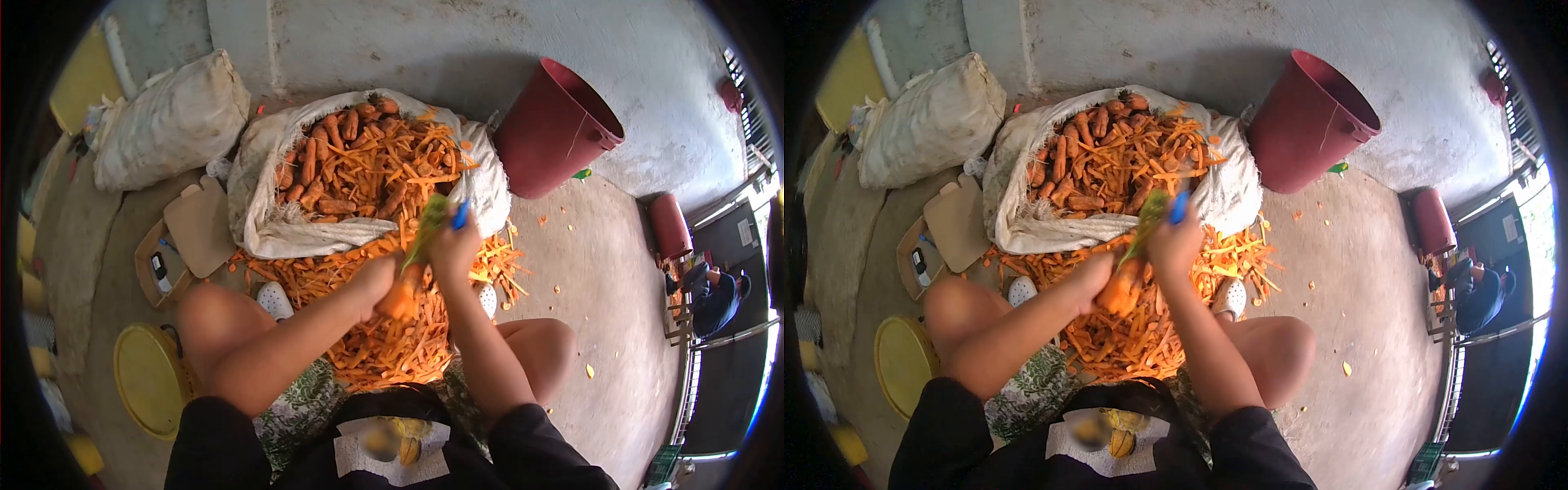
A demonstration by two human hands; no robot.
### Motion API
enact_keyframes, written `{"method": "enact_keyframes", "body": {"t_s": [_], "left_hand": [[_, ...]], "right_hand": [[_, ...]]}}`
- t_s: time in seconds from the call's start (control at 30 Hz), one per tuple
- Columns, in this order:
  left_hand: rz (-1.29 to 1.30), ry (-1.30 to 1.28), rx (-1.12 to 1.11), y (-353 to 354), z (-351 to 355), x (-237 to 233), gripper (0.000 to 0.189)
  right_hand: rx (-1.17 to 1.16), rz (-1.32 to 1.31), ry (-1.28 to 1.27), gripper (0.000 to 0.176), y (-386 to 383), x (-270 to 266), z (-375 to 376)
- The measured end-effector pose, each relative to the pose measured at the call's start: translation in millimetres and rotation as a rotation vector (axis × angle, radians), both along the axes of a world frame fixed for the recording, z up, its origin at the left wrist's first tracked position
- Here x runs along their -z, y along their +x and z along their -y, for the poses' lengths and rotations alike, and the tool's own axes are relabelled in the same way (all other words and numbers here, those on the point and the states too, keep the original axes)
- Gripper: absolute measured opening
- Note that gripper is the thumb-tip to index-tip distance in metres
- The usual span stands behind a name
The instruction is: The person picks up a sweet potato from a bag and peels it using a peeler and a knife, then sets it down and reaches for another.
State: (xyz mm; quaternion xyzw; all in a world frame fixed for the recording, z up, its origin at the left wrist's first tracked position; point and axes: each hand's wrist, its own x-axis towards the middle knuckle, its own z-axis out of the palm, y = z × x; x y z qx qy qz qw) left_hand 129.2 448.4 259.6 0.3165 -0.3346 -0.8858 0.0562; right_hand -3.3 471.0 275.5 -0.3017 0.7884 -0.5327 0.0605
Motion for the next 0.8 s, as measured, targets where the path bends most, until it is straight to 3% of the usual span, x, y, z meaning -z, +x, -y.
{"method": "enact_keyframes", "body": {"t_s": [0.1,0.17,0.3,0.4,0.47,0.5,0.6,0.67,0.8], "left_hand": [[0.002,0.008,0.081,1,-25,-3,0.037],[-0.018,-0.039,0.140,4,-24,-13,0.038],[-0.029,-0.185,0.091,7,-10,-21,0.039],[-0.007,-0.001,-0.039,7,5,-9,0.038],[-0.017,0.042,-0.132,4,6,-10,0.038],[-0.028,0.082,-0.225,2,6,-12,0.037],[-0.088,0.125,-0.187,4,10,-14,0.034],[-0.156,0.107,-0.160,6,10,-13,0.033],[-0.154,0.160,-0.232,0,3,-8,0.032]], "right_hand": [[0.283,-0.030,-0.011,0.026,-61,11,6],[0.389,-0.034,-0.151,0.024,-96,18,2],[0.374,0.072,-0.125,0.023,-91,-4,-3],[0.090,0.361,-0.339,0.022,-44,-21,1],[-0.047,0.478,-0.299,0.022,-6,-36,-3],[-0.144,0.467,-0.246,0.021,8,-37,-7],[-0.210,0.347,-0.234,0.022,32,-26,-9],[-0.267,0.052,-0.251,0.023,38,-19,-10],[-0.207,-0.041,-0.185,0.025,38,-18,-11]]}}
